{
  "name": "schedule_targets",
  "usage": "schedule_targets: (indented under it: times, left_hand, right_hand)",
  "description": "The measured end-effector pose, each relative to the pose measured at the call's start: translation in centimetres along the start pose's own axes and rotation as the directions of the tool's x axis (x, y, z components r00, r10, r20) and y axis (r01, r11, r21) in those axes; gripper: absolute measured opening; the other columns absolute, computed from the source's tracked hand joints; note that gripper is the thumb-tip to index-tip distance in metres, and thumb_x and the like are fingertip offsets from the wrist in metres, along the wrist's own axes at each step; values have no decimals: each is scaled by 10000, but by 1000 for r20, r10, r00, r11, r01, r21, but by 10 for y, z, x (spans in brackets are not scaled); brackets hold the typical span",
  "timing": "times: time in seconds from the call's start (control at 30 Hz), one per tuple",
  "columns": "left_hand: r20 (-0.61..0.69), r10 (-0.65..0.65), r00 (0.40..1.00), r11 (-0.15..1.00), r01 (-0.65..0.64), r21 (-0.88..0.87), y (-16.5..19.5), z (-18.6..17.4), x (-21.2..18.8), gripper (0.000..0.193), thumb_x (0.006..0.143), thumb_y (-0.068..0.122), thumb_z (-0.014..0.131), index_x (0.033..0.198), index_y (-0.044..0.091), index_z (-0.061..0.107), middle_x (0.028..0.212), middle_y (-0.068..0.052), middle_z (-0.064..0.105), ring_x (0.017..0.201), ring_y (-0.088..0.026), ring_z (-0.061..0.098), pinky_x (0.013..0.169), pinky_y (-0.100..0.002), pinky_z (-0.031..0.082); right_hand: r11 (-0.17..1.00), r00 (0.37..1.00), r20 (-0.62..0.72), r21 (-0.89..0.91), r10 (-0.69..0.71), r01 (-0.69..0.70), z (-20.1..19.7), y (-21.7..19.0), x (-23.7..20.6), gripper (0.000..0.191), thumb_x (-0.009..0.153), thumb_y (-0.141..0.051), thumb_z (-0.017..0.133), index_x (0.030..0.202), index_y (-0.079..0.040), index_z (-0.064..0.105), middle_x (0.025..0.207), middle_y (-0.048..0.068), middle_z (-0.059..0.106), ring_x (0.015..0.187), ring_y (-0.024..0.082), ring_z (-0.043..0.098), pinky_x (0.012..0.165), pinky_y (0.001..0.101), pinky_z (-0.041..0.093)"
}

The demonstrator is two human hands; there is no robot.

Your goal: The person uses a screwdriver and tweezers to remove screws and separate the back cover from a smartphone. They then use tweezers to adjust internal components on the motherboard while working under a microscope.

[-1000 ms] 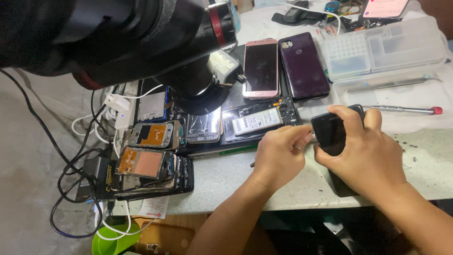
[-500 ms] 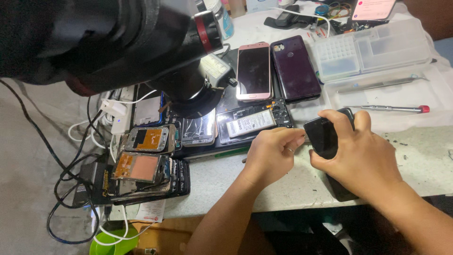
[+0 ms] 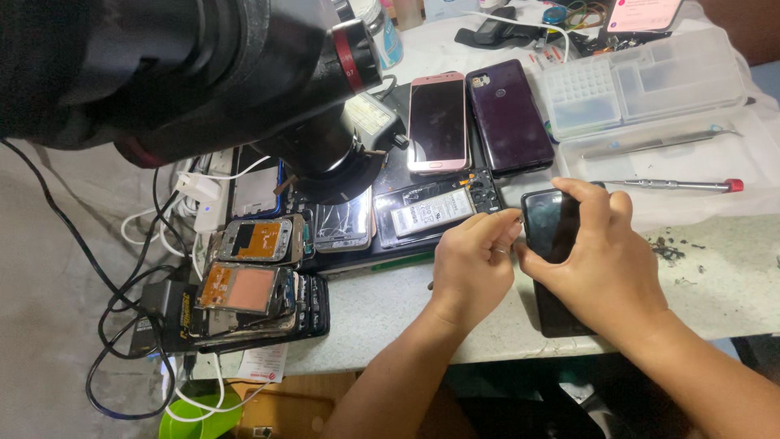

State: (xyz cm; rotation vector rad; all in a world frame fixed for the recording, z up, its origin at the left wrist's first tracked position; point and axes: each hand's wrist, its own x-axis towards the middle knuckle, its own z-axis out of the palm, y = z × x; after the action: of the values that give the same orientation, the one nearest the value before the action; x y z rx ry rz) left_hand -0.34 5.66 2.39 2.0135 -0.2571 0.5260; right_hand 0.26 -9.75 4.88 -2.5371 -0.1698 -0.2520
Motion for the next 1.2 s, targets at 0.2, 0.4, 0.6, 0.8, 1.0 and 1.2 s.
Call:
schedule_targets:
  times: [0.2,0.4,0.6,0.8,1.0,1.2]
  left_hand:
    - [-35,-25,999,999,26,28,-2,-7,1,131,962,72,686,1086,57,726,844,-120,691,697,-290,679,635,-372,518]
    - [-91,19,996,999,-15,42,-5,-12,3,134,967,64,678,1096,63,716,894,-122,696,749,-304,693,659,-384,530]
    - [-70,13,997,998,-9,56,-7,-16,5,142,965,60,676,1099,65,720,884,-121,692,739,-307,685,660,-388,527]
    - [-21,8,1000,999,-7,54,-8,-24,8,137,958,79,689,1090,84,725,867,-95,706,732,-283,694,652,-372,526]
    - [45,-28,999,998,26,55,-8,-25,9,140,955,95,699,1088,108,737,869,-83,715,720,-271,694,653,-372,530]
    - [141,-76,987,996,68,62,-6,-27,13,197,919,96,698,1108,127,743,908,-73,731,753,-268,710,679,-368,545]
  right_hand:
    - [995,999,-42,95,-12,16,11,-13,2,894,693,-383,864,1418,-138,403,1209,224,498,857,414,678,724,498,571]
    - [991,993,-104,115,-53,65,18,-21,4,886,722,-369,863,1431,-106,402,1214,235,489,867,416,665,720,496,564]
    - [997,996,-88,77,-26,33,19,-23,7,867,722,-387,853,1430,-136,420,1181,223,507,836,410,667,704,499,560]
    - [998,999,-16,-54,-40,39,10,-21,13,901,647,-403,847,1424,-200,438,1143,203,525,812,398,669,682,490,561]
    - [988,998,57,-154,-21,29,1,-16,16,878,622,-407,839,1406,-265,469,1150,189,552,741,421,688,649,506,570]
    - [965,994,103,-255,-44,69,-5,-5,19,892,635,-445,829,1440,-267,488,1151,175,571,746,397,703,660,479,587]
